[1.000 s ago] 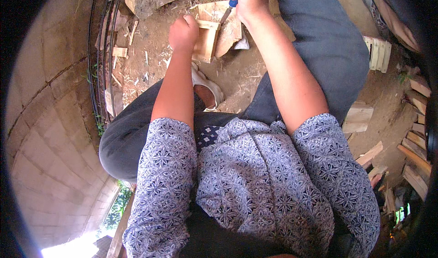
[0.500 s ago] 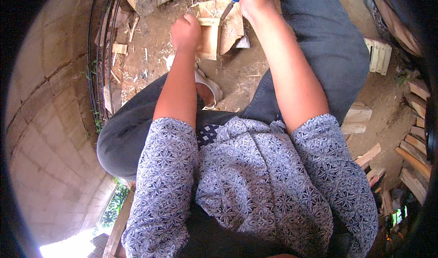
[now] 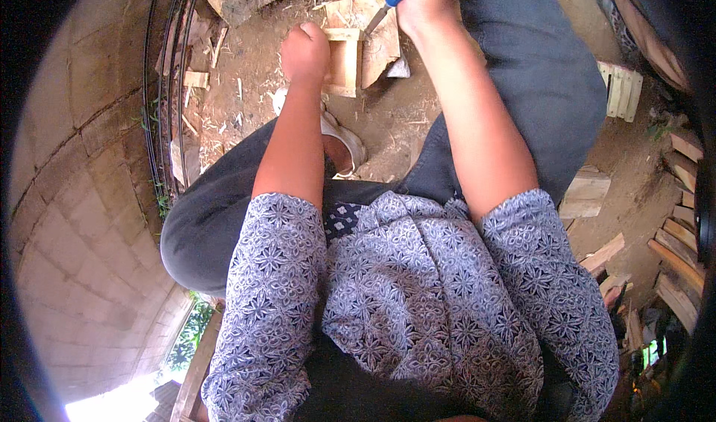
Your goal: The person sits on the ground and uses a chisel to carve a small rectangular wooden block, repeatedly striking and scraping the wood to shape it. The person occasionally repositions the block and continues carving.
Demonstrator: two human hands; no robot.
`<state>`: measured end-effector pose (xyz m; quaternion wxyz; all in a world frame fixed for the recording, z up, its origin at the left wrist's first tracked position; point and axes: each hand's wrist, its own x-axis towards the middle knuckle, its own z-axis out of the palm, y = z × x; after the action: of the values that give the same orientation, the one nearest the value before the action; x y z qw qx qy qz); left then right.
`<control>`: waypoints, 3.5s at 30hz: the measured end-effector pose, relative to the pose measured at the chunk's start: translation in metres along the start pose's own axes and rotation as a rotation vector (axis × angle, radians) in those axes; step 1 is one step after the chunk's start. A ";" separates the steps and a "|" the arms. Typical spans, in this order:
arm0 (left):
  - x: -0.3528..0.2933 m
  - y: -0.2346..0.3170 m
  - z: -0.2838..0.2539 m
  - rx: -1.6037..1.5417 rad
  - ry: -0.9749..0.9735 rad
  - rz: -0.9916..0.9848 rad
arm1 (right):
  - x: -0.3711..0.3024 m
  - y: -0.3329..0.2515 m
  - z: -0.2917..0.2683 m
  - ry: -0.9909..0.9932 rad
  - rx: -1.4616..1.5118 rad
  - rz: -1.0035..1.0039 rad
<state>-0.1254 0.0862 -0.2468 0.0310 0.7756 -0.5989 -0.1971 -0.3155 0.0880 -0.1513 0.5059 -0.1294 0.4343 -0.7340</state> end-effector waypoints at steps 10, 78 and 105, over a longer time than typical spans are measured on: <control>0.002 0.003 -0.001 -0.023 -0.004 0.026 | 0.006 0.015 0.002 -0.056 -0.083 -0.073; 0.020 -0.009 0.003 0.033 -0.037 0.173 | -0.001 0.012 0.005 -0.226 -0.122 -0.011; 0.030 -0.006 0.003 0.111 -0.054 0.346 | -0.010 -0.044 0.019 -0.295 0.122 -0.108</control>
<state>-0.1151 0.0605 -0.2591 0.0057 0.6560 -0.7339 -0.1762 -0.3260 0.0919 -0.1038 0.5309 -0.2279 0.3024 -0.7582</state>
